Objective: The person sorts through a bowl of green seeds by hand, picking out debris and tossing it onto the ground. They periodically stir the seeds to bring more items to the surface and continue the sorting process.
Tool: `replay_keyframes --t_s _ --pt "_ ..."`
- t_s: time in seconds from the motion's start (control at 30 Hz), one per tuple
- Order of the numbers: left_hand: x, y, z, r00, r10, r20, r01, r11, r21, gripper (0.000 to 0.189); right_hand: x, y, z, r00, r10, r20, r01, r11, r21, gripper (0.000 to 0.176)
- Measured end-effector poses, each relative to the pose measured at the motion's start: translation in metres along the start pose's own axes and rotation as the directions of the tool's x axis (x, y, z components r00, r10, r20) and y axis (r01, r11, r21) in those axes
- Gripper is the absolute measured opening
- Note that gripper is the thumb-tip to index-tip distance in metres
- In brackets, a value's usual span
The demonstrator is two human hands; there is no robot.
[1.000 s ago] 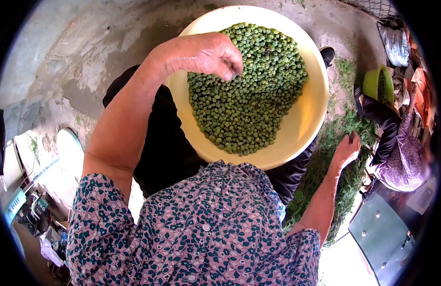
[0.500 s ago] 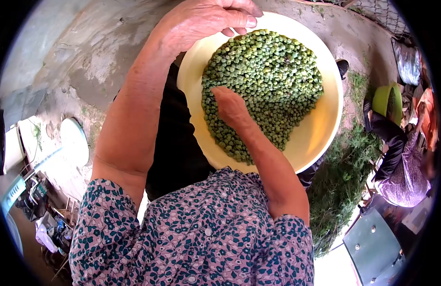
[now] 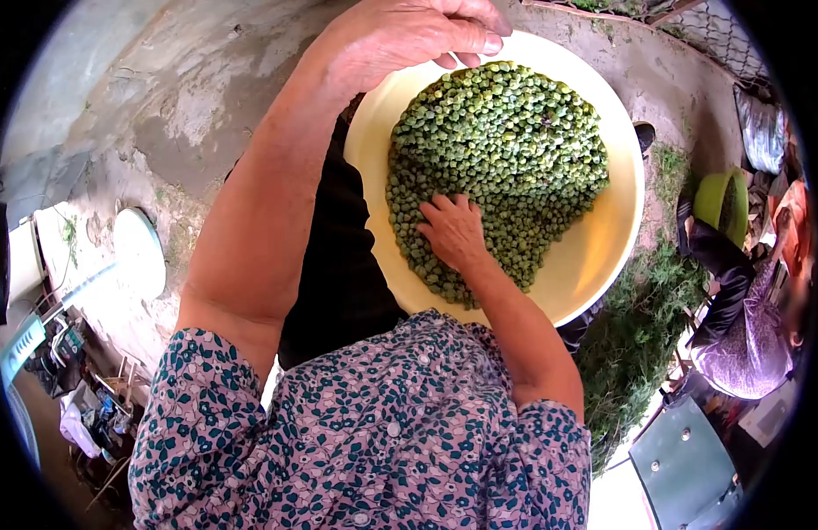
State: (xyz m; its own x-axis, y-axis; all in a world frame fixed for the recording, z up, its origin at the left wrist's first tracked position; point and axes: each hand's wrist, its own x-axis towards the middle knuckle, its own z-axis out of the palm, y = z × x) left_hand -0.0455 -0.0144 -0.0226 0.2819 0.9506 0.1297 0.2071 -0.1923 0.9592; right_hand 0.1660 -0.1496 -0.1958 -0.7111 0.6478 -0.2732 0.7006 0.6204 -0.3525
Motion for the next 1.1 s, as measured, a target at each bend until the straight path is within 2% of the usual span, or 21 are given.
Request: replay_keyframes --t_s 0.03,0.13,0.2,0.27,0.3,0.33,0.37,0.4,0.43,0.47,0.53,0.57,0.63,0.77,0.83,0.87,0.93,1.07,1.1 --pt "0.000 0.001 0.000 1.000 0.002 -0.002 -0.002 1.000 0.000 0.013 -0.009 0.003 -0.003 0.999 0.006 0.053 -0.004 1.000 -0.021 0.033" --pt "-0.004 0.006 -0.001 0.998 -0.050 -0.030 0.048 0.997 -0.056 0.014 -0.038 0.007 -0.025 0.995 -0.066 0.080 0.068 0.997 -0.020 0.032" --pt "-0.007 0.011 -0.003 0.994 -0.111 0.005 0.111 0.983 -0.145 0.015 -0.054 0.007 -0.043 0.995 -0.045 0.093 0.046 0.999 -0.010 0.029" --pt "-0.009 0.015 -0.004 0.993 -0.115 0.001 0.115 0.986 -0.122 0.015 -0.067 0.014 -0.058 0.931 0.023 0.365 -0.064 0.993 0.100 0.033" --pt "-0.010 0.016 -0.004 0.993 -0.119 -0.004 0.118 0.988 -0.096 0.016 -0.076 0.023 -0.059 0.934 0.004 0.356 -0.073 0.981 0.181 0.029" --pt "-0.011 0.018 -0.007 0.993 -0.120 -0.002 0.119 0.988 -0.098 0.016 -0.081 0.035 -0.058 0.934 0.006 0.358 -0.076 0.981 0.181 0.029" --pt "-0.012 0.020 -0.009 0.995 -0.101 0.022 0.103 0.989 -0.102 0.016 -0.088 0.047 -0.055 0.974 -0.043 0.222 -0.030 0.949 0.313 0.027" --pt "-0.013 0.022 -0.010 0.995 -0.083 0.048 0.088 0.990 -0.109 0.017 -0.094 0.055 -0.051 0.995 -0.071 0.077 0.031 0.901 0.433 0.028" --pt "-0.012 0.026 -0.008 0.992 -0.127 0.026 0.129 0.987 -0.095 0.017 -0.089 0.048 -0.066 0.997 0.040 0.073 -0.077 0.775 0.627 0.029" --pt "-0.012 0.030 -0.005 0.985 -0.171 0.004 0.171 0.982 -0.082 0.017 -0.090 0.056 -0.063 0.995 0.050 0.081 -0.090 0.773 0.628 0.029" --pt "-0.008 0.022 -0.002 0.990 -0.143 0.003 0.142 0.986 -0.086 0.017 -0.084 0.076 -0.059 0.966 0.246 0.080 -0.214 0.590 0.779 0.026" --pt "-0.007 0.020 -0.002 0.989 -0.145 0.005 0.145 0.986 -0.087 0.017 -0.082 0.078 -0.060 0.966 0.246 0.082 -0.216 0.588 0.780 0.026" --pt "-0.006 0.017 -0.002 0.989 -0.143 0.026 0.145 0.985 -0.094 0.017 -0.077 0.080 -0.071 0.875 0.440 0.199 -0.383 0.380 0.842 0.020" --pt "-0.006 0.019 -0.002 0.992 -0.126 0.025 0.127 0.988 -0.083 0.017 -0.060 0.073 -0.077 0.839 0.496 0.225 -0.469 0.448 0.761 0.017" --pt "-0.006 0.021 -0.002 0.989 -0.142 0.027 0.144 0.988 -0.059 0.016 -0.047 0.070 -0.059 0.923 0.381 0.051 -0.282 0.582 0.762 0.015" --pt "-0.007 0.020 -0.002 0.989 -0.143 0.027 0.145 0.988 -0.059 0.016 -0.040 0.065 -0.050 0.923 0.381 0.051 -0.282 0.582 0.763 0.015" --pt "-0.009 0.018 -0.003 1.000 -0.021 0.023 0.023 0.997 -0.077 0.016 -0.021 0.050 -0.030 0.964 0.239 -0.121 -0.138 0.831 0.539 0.012" --pt "-0.003 0.018 0.000 0.993 -0.114 0.010 0.114 0.993 -0.024 0.015 0.006 0.036 0.015 0.969 0.228 -0.096 -0.171 0.898 0.406 0.013" --pt "-0.004 0.015 -0.001 1.000 -0.004 -0.001 0.004 1.000 0.006 0.014 0.011 0.032 0.021 0.963 0.251 -0.093 -0.201 0.908 0.367 0.013"
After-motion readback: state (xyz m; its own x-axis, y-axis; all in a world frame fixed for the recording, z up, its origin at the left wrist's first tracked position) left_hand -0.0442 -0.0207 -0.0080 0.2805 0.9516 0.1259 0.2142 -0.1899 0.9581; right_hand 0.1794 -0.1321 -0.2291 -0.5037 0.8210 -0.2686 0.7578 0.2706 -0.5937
